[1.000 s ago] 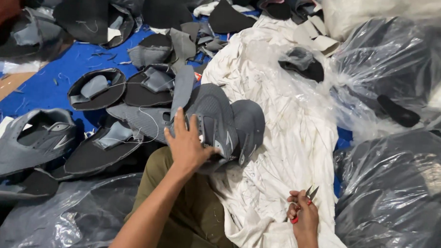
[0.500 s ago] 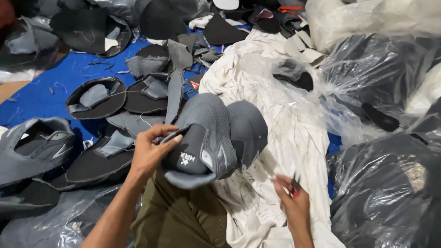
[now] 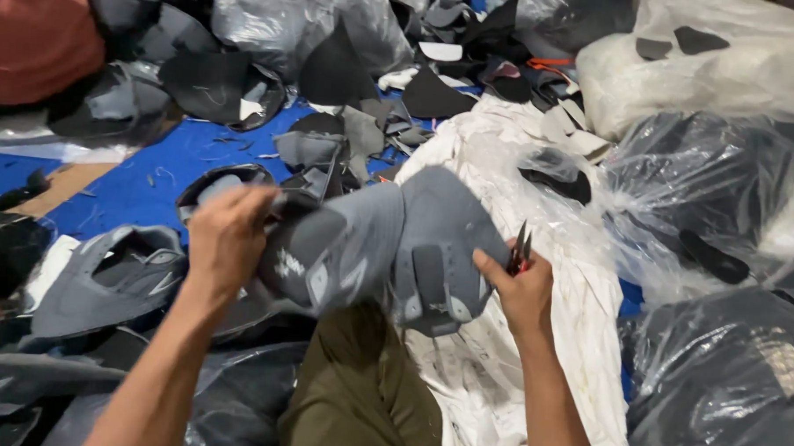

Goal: The person trims excess threads from shoe uppers using a pair of snips.

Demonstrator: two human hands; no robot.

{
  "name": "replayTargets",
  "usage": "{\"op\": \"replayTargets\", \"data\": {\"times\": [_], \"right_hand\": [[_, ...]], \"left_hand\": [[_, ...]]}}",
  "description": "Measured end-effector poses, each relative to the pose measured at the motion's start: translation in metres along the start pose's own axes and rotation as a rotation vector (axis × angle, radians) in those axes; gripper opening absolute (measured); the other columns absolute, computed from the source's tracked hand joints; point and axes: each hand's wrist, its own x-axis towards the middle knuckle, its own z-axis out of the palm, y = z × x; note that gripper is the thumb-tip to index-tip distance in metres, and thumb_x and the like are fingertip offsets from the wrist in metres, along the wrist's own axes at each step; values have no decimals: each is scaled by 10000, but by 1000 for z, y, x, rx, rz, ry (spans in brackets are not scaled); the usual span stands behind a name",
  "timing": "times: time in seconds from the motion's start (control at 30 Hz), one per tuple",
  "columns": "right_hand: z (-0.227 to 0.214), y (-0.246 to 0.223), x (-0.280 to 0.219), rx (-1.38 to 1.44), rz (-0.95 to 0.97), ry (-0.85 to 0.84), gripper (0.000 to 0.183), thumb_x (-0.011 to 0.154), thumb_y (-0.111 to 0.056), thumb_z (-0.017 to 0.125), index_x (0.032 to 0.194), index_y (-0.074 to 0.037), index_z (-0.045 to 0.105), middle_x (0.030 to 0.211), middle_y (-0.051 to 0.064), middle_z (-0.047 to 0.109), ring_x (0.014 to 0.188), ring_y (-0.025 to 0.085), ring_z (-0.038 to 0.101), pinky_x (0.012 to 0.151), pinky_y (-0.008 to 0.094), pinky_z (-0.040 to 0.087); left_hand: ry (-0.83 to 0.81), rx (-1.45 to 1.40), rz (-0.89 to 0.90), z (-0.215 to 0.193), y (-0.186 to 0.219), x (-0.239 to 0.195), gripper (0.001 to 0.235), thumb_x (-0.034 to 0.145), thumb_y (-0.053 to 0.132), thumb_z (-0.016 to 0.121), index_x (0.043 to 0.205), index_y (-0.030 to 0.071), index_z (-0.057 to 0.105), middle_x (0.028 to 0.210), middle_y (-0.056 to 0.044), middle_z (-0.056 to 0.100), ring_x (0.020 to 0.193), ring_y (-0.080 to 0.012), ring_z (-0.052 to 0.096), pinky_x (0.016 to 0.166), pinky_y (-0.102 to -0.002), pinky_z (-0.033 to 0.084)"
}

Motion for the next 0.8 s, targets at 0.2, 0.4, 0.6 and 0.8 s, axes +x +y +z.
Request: {"op": "replayTargets", "data": {"times": [0.2, 0.4, 0.6, 0.8], "right_hand": [[68, -9, 0, 720, 435, -72, 330, 826, -156, 826, 799, -152, 497, 650, -50, 549, 422, 42, 383, 357, 238, 234], [87, 45, -47, 770, 572, -165, 215, 894, -197, 755, 822, -128, 565, 614, -46, 487, 404, 72, 369, 403, 261, 302], [0, 114, -83, 830, 718, 276, 289, 910, -199, 749, 789, -208, 487, 553, -81, 396, 385, 68, 311, 393, 270, 249], [-75, 118, -136, 726, 565, 412, 156, 941, -195, 700, 907, -173, 550, 625, -67, 452, 440, 71, 364, 448, 255, 317]], "left_hand": [[299, 630, 555, -74, 35, 74, 205, 922, 101, 686, 1101, 29, 755, 1145, -96, 743, 1069, -280, 689, 912, -438, 517], [-114, 753, 218, 14, -44, -14, 384, 800, 129, 616, 1154, 166, 759, 1432, -210, 580, 1332, -468, 465, 1044, -681, 333], [60, 42, 90, 67, 85, -105, 414, 773, -48, 607, 1162, 62, 697, 1317, -187, 593, 1283, -411, 548, 1093, -529, 445], [-406, -372, -222, 145, 154, -124, 382, 854, 187, 779, 1185, 30, 671, 1111, -162, 691, 1007, -371, 639, 873, -434, 506]]}}
